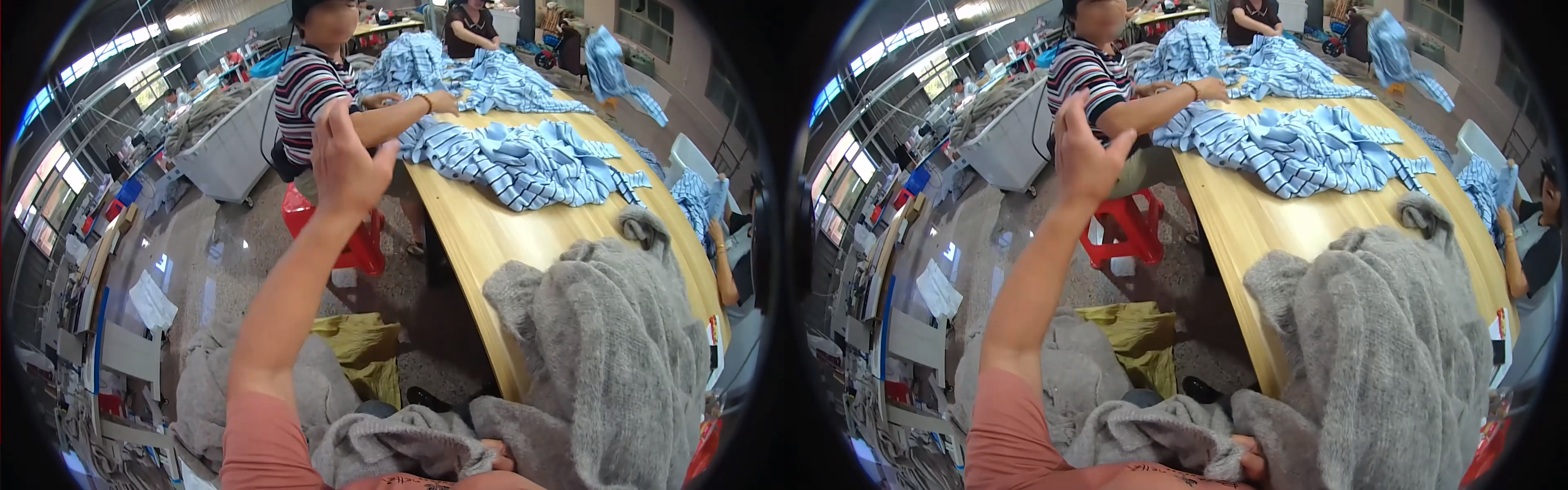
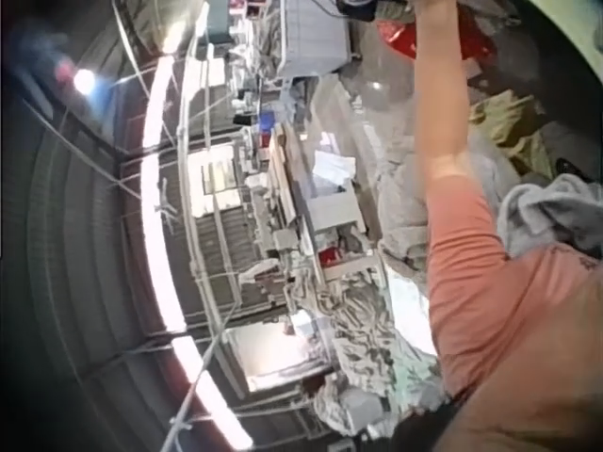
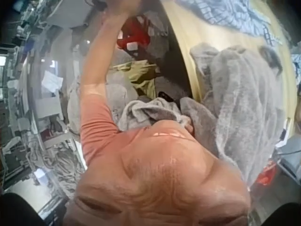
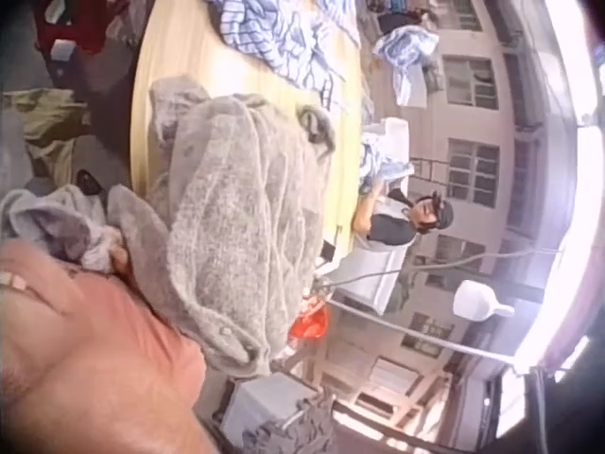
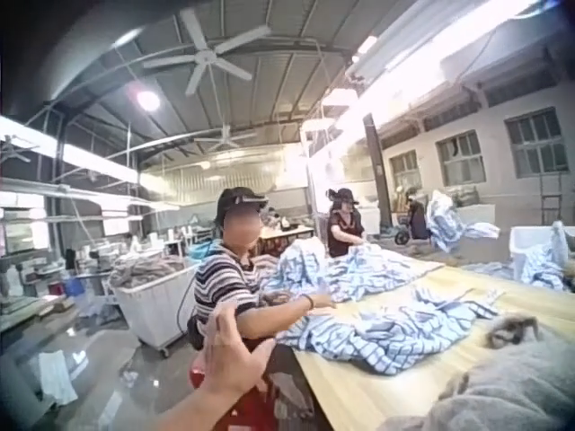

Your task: Inspecting and cleaning a fuzzy grey garment in a sewing factory environment.

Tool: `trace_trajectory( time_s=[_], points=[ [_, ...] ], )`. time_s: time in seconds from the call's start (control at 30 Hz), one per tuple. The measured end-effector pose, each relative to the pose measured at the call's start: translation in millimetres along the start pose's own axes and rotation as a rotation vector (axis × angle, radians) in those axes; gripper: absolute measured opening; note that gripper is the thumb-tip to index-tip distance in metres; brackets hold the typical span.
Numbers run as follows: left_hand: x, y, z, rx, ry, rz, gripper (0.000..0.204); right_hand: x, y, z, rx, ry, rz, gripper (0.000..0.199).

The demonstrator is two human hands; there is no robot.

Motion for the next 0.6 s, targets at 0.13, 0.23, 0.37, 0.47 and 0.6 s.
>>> trace_trajectory(
  time_s=[0.13, 0.23, 0.37, 0.47, 0.6],
  points=[
    [44, 33, -13, -0.003, -0.069, -0.112, 0.064, 4, -15, -9, -0.103, 0.112, 0.010, 0.035],
    [25, 27, -25, -0.214, 0.236, -0.156, 0.062, 11, -19, -14, -0.162, 0.189, 0.023, 0.036],
    [-36, 12, -2, -0.098, 0.678, -0.087, 0.050, 28, -20, -14, -0.259, 0.259, 0.039, 0.036],
    [-67, 3, 22, -0.134, 0.947, 0.075, 0.028, 50, -10, -10, -0.289, 0.296, 0.073, 0.037],
    [-88, -15, 57, 0.098, 0.869, 0.255, 0.022, 83, 14, 10, -0.371, 0.330, 0.108, 0.039]
  ],
)
Point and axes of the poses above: each hand's wrist, its own z-axis away from the middle knuckle, its own y-axis out of the palm, x = y × z, the point moved 3 cm from there along -z, towards the middle knuckle, and after that the axes turned 12 degrees about y, right-handed, at the moved point
